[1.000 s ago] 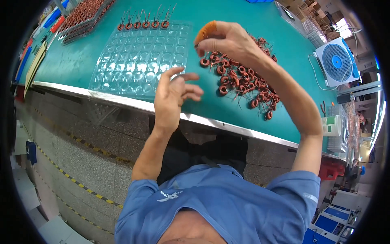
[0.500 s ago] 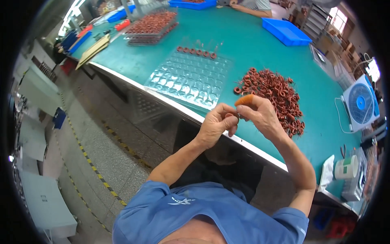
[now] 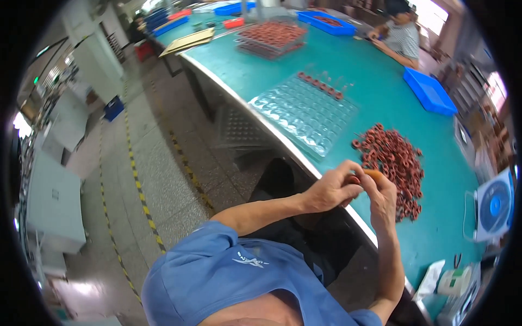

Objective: The worker is using a small hook tool to adjust or wind wires onto toroidal inductors at a factory workbench.

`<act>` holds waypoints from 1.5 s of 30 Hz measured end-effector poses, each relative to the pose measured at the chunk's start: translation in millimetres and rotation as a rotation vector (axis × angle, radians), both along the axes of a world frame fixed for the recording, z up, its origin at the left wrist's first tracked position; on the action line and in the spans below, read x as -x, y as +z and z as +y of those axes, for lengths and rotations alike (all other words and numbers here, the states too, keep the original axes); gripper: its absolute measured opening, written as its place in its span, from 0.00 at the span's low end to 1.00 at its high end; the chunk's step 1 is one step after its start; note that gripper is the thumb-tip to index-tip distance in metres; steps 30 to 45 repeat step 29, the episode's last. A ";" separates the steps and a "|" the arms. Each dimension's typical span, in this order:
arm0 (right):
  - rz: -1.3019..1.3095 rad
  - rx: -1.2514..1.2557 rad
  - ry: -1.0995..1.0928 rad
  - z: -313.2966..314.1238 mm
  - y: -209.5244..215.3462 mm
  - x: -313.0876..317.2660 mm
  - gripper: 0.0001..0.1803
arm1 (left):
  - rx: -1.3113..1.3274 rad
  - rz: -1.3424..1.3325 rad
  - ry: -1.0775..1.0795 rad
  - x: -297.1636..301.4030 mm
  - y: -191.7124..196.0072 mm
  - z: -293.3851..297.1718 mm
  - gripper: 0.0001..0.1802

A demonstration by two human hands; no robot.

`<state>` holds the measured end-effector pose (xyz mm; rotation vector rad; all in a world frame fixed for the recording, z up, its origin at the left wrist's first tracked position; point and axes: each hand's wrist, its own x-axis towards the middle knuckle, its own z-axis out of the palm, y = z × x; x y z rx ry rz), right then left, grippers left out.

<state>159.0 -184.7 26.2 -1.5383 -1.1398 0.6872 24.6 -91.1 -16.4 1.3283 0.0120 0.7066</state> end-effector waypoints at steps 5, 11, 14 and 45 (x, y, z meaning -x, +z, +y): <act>-0.121 -0.133 -0.096 -10.4 1.7 1.7 0.11 | -0.194 -0.032 0.154 -1.8 4.1 -6.5 0.14; -0.103 -0.210 -0.048 7.3 -0.2 6.0 0.10 | -0.106 0.059 0.222 9.6 3.6 -0.8 0.17; -0.142 -0.266 -0.123 0.6 -13.0 3.6 0.08 | -0.071 -0.077 0.171 -0.3 -7.2 -3.3 0.21; -1.232 -0.654 -0.325 -23.2 -20.1 16.0 0.10 | -0.307 0.094 0.140 -3.0 -13.0 0.9 0.17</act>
